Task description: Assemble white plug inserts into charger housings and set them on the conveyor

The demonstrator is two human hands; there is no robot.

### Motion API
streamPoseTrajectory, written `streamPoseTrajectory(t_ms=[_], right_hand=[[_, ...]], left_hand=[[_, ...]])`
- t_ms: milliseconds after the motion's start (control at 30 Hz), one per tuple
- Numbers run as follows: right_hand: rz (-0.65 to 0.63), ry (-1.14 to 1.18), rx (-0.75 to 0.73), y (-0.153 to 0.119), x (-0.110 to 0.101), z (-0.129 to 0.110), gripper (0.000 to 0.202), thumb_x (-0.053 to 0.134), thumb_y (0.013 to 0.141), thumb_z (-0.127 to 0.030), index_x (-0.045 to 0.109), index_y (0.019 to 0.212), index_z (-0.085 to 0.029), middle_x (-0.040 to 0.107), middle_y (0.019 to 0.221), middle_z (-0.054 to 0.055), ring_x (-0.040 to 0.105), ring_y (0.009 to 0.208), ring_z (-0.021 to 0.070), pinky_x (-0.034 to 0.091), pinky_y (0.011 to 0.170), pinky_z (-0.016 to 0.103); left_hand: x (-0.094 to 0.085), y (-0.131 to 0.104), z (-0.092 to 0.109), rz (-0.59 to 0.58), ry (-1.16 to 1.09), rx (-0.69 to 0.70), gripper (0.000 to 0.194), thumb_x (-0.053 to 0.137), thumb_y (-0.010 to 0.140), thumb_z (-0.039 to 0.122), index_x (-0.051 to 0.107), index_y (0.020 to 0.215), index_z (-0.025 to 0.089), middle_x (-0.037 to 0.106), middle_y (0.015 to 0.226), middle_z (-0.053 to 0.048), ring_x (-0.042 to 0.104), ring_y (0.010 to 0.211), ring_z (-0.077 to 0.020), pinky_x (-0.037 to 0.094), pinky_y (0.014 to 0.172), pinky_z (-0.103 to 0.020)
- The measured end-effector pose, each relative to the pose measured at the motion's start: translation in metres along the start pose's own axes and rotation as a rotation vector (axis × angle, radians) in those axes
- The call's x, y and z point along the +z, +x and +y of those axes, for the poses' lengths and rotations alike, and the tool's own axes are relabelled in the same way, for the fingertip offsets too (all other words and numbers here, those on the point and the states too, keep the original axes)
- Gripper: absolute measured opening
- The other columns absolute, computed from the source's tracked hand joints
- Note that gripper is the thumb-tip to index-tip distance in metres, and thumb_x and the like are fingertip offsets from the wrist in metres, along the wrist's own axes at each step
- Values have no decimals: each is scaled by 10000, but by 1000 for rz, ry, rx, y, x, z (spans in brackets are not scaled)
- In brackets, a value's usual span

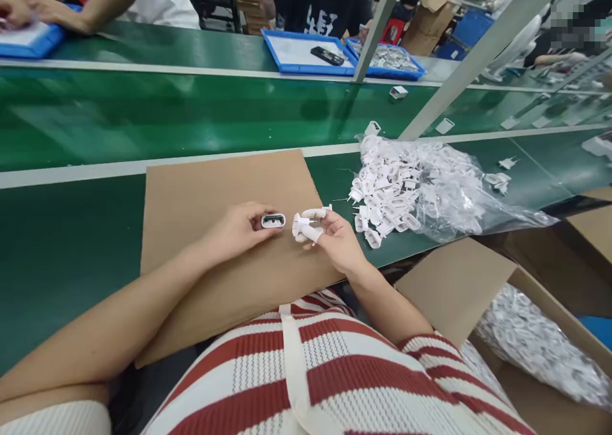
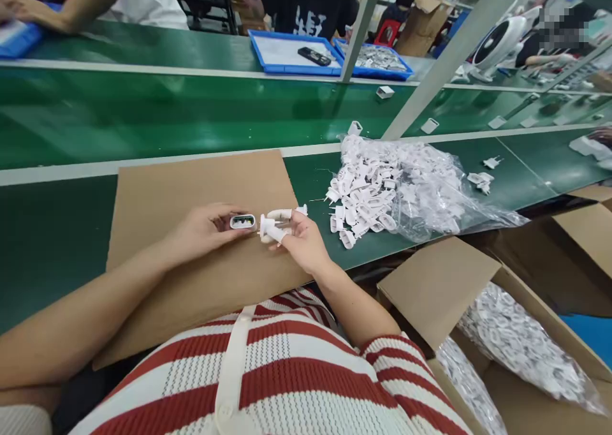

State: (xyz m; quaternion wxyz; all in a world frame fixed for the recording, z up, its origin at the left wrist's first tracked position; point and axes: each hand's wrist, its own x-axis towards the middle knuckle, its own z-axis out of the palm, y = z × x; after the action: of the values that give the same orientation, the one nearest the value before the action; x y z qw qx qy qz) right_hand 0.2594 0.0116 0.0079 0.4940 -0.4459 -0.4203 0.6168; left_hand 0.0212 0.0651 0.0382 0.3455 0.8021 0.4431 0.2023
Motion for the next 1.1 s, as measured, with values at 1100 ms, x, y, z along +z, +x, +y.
streamPoseTrajectory(t_ms=[1100], right_hand=[[-119, -1464, -699, 25, 29, -16, 307, 470, 888, -25, 680, 1040, -190, 630, 1025, 90, 506, 848, 246, 423, 760, 366]], left_hand=[[20, 2, -22, 44, -290, 19, 456, 750, 925, 489, 712, 1267, 190, 698, 867, -19, 583, 702, -141, 481, 687, -260]])
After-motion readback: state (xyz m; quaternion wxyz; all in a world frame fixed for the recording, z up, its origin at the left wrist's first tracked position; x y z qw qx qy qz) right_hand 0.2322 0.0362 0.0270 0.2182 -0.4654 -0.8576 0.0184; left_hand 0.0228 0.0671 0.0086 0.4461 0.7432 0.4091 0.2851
